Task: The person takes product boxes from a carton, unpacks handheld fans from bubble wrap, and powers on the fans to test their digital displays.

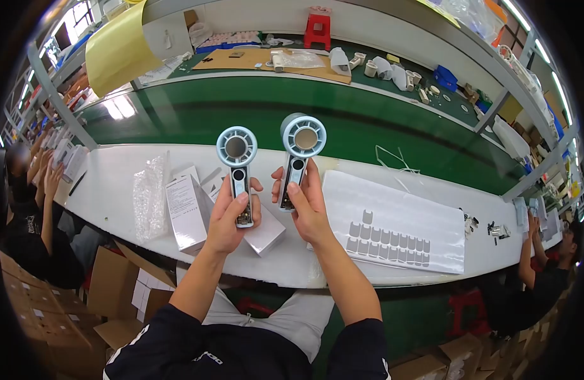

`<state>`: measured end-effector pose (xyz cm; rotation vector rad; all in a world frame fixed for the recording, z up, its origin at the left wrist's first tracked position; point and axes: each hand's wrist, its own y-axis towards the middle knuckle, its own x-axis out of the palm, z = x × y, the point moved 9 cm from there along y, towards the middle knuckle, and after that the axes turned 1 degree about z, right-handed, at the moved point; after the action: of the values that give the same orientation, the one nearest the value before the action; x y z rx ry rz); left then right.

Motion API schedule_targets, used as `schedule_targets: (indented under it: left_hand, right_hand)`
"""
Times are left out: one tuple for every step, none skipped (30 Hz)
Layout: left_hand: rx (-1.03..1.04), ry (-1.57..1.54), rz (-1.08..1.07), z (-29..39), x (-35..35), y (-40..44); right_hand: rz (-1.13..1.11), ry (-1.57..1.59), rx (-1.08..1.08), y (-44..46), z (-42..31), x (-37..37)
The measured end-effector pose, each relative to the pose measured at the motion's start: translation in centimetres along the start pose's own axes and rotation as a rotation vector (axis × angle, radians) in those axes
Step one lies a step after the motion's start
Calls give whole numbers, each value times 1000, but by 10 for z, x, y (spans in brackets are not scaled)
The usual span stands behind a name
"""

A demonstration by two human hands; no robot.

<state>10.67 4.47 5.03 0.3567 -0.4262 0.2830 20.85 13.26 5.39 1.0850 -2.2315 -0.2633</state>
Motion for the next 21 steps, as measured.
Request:
schedule_targets:
  left_hand:
    - [3, 10, -14, -1, -1, 0]
    - [8, -16, -14, 0, -2, 1]
    - [10, -40, -13, 1, -1, 2]
    - [9, -66, -11, 0, -1, 0]
    - [8, -70, -3, 0, -1, 1]
    - [7, -75, 7, 0, 0, 1]
    - [4, -81, 18, -1, -1, 0]
    - [-15, -91, 8, -2, -3, 2]
    - [-37, -102, 2, -5, -6, 2]
    - [-64, -116, -3, -9, -7, 0]
    - [-65, -104, 15, -9, -8, -1]
    - [-63, -91, 33, -8, -7, -1]
    - [-60, -78, 50, -7, -6, -2]
    - [-53, -58, 45, -7, -7, -1]
    - [-49, -38, 40, -8, -7, -2]
    - [-45, -17, 34, -9, -8, -3]
    - [-39, -11, 39, -8, -8, -3]
    - [-35, -5, 44, -7, -8, -4]
    - [-32, -1, 46, -7, -8, -4]
    - [-23, 4, 46, -8, -8, -4]
    - [-13, 10, 44, -8, -9, -3]
  right_hand:
    - [-14, -2, 11, -1, 1, 2]
    - [-27, -3, 20, -1, 3, 5]
    - [-38, -4, 30, -2, 4, 7]
    - [-31, -2, 47, -5, 7, 8]
    - [-30, -2, 56, -5, 9, 9]
    - [-29, -4, 65, -5, 11, 10]
    - [-24, -22, 70, -6, 12, 11]
    - [-21, -40, 74, -7, 13, 12]
    - [-17, -58, 82, -8, 15, 12]
    - [-38, -51, 78, -9, 16, 12]
    - [-31, -41, 88, -10, 18, 13]
    - [-27, -30, 96, -10, 18, 15]
    - [-23, -21, 103, -10, 18, 16]
    - [-35, -14, 105, -9, 17, 18]
    - [-45, -6, 107, -10, 17, 19]
    - [-55, 3, 110, -11, 18, 20]
    - [-57, -9, 109, -10, 19, 21]
    - [-56, -23, 108, -11, 20, 20]
    - [-54, -38, 106, -12, 20, 19]
    - [-57, -40, 110, -12, 21, 19]
    - [-59, -43, 112, -11, 21, 19]
